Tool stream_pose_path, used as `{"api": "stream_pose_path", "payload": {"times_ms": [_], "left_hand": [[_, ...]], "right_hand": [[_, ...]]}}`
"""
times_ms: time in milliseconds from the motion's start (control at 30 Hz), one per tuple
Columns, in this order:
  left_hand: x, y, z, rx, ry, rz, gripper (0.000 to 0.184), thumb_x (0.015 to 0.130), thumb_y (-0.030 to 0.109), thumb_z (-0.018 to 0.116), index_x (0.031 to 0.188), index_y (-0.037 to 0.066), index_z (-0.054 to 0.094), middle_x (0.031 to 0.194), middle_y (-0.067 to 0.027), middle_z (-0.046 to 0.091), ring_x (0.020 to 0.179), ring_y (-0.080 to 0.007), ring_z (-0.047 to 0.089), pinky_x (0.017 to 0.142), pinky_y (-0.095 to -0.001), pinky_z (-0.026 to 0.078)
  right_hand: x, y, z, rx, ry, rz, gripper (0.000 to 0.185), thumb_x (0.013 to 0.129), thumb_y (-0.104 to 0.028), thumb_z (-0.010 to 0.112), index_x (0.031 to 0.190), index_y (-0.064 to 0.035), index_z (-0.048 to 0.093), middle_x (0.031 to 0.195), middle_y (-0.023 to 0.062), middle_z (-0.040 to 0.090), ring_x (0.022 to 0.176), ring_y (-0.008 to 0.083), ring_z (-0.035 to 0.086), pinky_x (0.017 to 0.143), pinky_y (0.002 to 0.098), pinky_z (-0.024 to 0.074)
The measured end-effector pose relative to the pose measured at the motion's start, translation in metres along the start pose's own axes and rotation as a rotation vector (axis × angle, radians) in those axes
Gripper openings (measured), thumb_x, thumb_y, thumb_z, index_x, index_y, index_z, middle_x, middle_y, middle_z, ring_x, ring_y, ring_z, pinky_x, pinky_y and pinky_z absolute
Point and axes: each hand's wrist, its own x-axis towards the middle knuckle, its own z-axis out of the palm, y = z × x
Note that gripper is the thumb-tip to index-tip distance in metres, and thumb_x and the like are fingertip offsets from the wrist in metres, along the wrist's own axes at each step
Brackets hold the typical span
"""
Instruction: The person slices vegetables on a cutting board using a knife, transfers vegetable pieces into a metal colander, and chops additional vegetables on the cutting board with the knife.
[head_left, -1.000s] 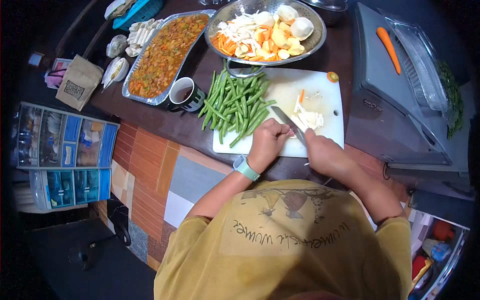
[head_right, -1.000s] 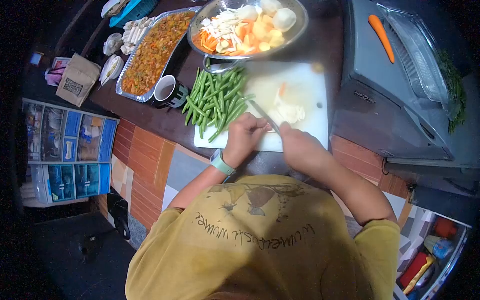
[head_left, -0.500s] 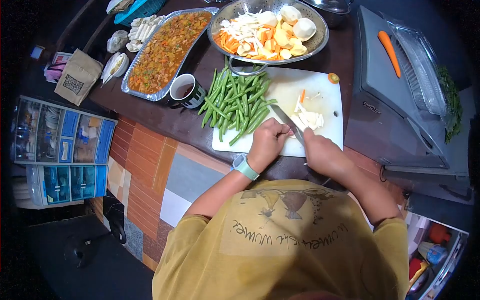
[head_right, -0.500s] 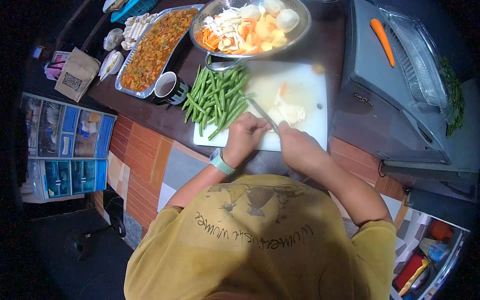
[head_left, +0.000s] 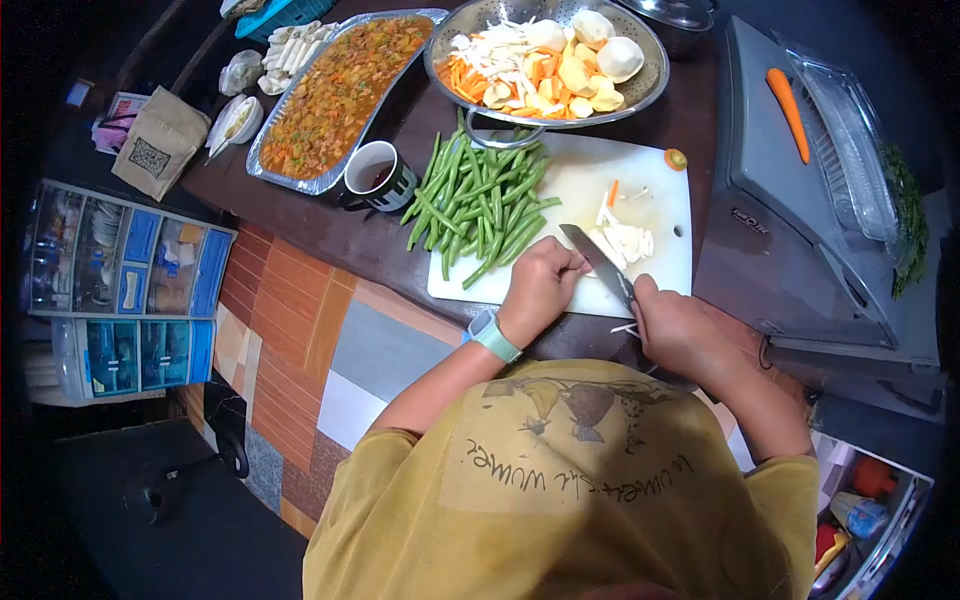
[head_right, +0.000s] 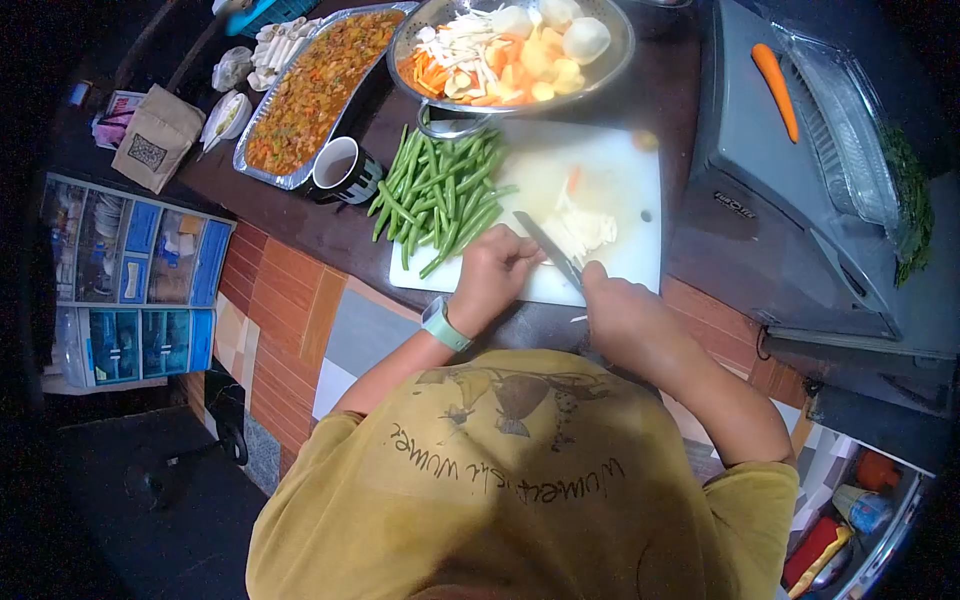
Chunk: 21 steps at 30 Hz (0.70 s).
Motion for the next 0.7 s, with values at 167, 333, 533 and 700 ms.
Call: {"api": "stream_pose_path", "payload": {"times_ms": [167,333,533,700], "left_hand": [[0.0,-0.002,0.002,-0.014,-0.006,-0.013,0.008,0.071,0.002,0.073,0.077,0.0,0.068,0.068,-0.0119,0.056,0.059,-0.025,0.054,0.057,-0.0333,0.044],[0.0,-0.006,0.005,-0.002,0.015,0.074,0.008,0.071,0.002,0.072,0.079,0.0,0.068,0.069,-0.0123,0.057,0.059,-0.0256,0.055,0.055,-0.0336,0.044],[-0.006,-0.006,0.002,0.043,-0.018,0.062,0.007,0.073,0.002,0.071,0.079,0.0,0.068,0.069,-0.0131,0.056,0.059,-0.0265,0.055,0.055,-0.0347,0.044],[-0.001,-0.002,0.001,0.074,-0.039,0.029,0.007,0.072,0.003,0.071,0.077,0.0,0.067,0.07,-0.0139,0.056,0.063,-0.0288,0.055,0.058,-0.0369,0.045]], "right_hand": [[0.009,0.005,0.006,0.008,0.019,-0.032,0.012,0.085,-0.004,0.038,0.093,0.0043,0.041,0.08,0.0302,0.06,0.08,0.0447,0.06,0.069,0.0512,0.0463],[0.04,0.007,0.019,0.067,0.095,-0.051,0.016,0.09,-0.011,0.04,0.095,0.0038,0.041,0.079,0.031,0.058,0.078,0.0466,0.058,0.069,0.0521,0.0448],[0.007,0.001,0.003,0.04,0.042,-0.017,0.014,0.087,-0.006,0.038,0.096,0.0036,0.041,0.08,0.0311,0.059,0.08,0.0458,0.059,0.07,0.0511,0.0458],[0.004,-0.002,0.01,0.034,0.026,-0.017,0.014,0.084,-0.002,0.039,0.096,0.0039,0.042,0.081,0.0306,0.06,0.081,0.0457,0.059,0.071,0.0511,0.0459]]}}
